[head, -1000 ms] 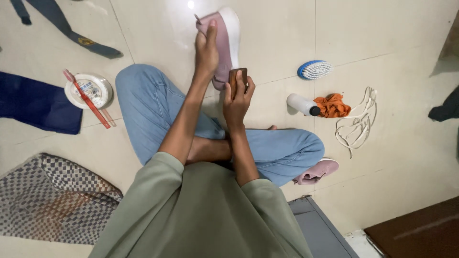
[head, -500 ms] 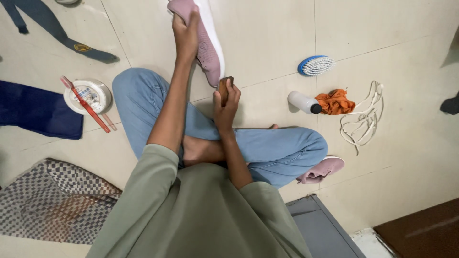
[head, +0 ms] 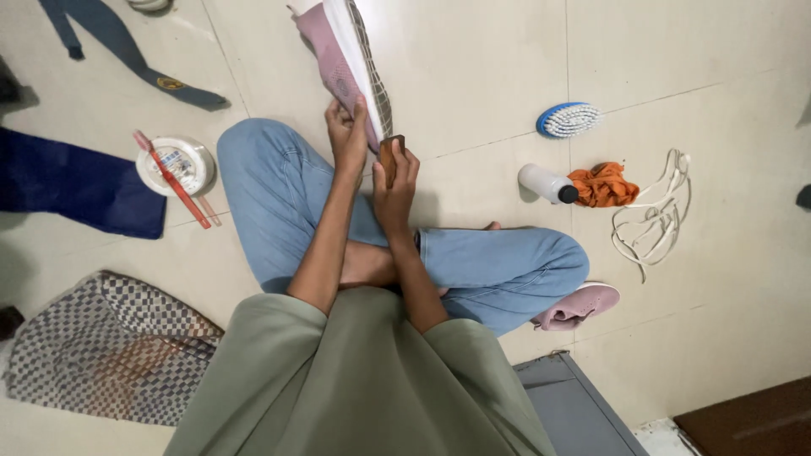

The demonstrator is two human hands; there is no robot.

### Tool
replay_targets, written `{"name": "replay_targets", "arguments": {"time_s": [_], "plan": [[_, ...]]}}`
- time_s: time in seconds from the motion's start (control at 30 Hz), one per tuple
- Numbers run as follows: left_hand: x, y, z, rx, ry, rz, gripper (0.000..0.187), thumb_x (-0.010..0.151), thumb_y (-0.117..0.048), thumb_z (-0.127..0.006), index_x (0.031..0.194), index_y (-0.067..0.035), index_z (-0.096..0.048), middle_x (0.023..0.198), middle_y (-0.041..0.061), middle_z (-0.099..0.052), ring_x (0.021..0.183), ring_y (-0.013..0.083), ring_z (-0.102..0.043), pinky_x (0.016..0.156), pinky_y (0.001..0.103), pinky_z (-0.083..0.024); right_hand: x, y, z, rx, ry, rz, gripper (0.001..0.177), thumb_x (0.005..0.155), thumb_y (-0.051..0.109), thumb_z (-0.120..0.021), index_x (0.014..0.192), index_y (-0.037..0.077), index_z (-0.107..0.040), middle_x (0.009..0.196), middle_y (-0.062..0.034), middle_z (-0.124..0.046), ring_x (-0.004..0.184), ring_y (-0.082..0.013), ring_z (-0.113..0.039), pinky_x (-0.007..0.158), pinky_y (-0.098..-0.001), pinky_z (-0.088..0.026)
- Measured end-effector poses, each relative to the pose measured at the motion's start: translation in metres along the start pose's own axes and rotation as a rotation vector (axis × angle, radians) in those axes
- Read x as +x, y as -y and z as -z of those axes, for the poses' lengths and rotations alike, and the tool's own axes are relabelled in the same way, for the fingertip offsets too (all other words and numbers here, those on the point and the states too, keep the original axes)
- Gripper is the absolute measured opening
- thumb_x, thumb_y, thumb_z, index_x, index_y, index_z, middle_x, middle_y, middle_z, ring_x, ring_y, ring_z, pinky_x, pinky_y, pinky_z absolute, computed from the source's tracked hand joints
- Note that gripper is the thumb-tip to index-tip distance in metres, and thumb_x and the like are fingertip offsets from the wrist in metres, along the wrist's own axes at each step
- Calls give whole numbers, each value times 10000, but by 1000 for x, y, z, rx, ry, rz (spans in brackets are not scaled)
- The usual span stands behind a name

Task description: Cleaning a pink shoe using liquid cleaner, a cloth, and a cleaning block

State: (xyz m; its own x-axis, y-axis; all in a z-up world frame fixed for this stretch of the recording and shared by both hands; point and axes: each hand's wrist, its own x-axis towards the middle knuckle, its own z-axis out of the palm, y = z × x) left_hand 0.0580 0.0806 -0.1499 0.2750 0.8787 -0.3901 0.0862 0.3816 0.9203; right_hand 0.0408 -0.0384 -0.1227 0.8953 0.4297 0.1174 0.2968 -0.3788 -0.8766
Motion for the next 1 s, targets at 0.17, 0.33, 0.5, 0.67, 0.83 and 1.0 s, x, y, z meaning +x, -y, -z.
{"name": "replay_targets", "arguments": {"time_s": [0.17,0.33,0.5,0.67,0.83,1.0], "plan": [[20,50,10,98,53,95,480,961,-444,-702,1242,-80,-562,1044,144,-640,922,241,-647,766,395,-522,8,6,-3,45,-79,34,539,1008,203,-694,1515,126,-529,1291,-153,-526,1271,-400,-573,1096,-531,-445],[6,43,8,-24,102,107,282,942,-260,-711,1134,-108,-571,1067,149,-577,910,223,-580,727,365,-527,18,18,10,54,-105,52,515,1025,194,-667,1513,111,-527,1257,-155,-536,1243,-400,-584,1089,-540,-445],[-22,4,0,-244,64,296,346,935,-281,-743,1044,-184,-429,937,-9,-426,818,127,-478,579,261,-359,19,34,27,88,-94,99,512,1042,189,-656,1529,118,-513,1254,-136,-537,1235,-374,-596,1070,-529,-453],[-40,-24,-10,-643,132,462,442,889,-332,-799,1091,-105,-477,1026,69,-547,967,214,-580,786,332,-482,11,62,36,44,-116,123,525,999,175,-713,1495,112,-557,1262,-134,-551,1234,-372,-608,1080,-488,-467],[-29,35,5,-731,187,584,584,827,-443,-793,1230,-58,-619,1140,160,-667,1045,307,-658,898,441,-545,-9,79,45,17,-89,153,530,991,196,-720,1491,119,-563,1281,-132,-547,1230,-373,-614,1061,-497,-483],[-56,8,25,-522,115,515,609,781,-469,-776,1228,-97,-598,1157,100,-588,1097,259,-561,990,381,-421,-29,88,55,-66,-132,168,523,978,235,-736,1469,135,-584,1310,-117,-538,1217,-333,-625,988,-427,-527]]}}
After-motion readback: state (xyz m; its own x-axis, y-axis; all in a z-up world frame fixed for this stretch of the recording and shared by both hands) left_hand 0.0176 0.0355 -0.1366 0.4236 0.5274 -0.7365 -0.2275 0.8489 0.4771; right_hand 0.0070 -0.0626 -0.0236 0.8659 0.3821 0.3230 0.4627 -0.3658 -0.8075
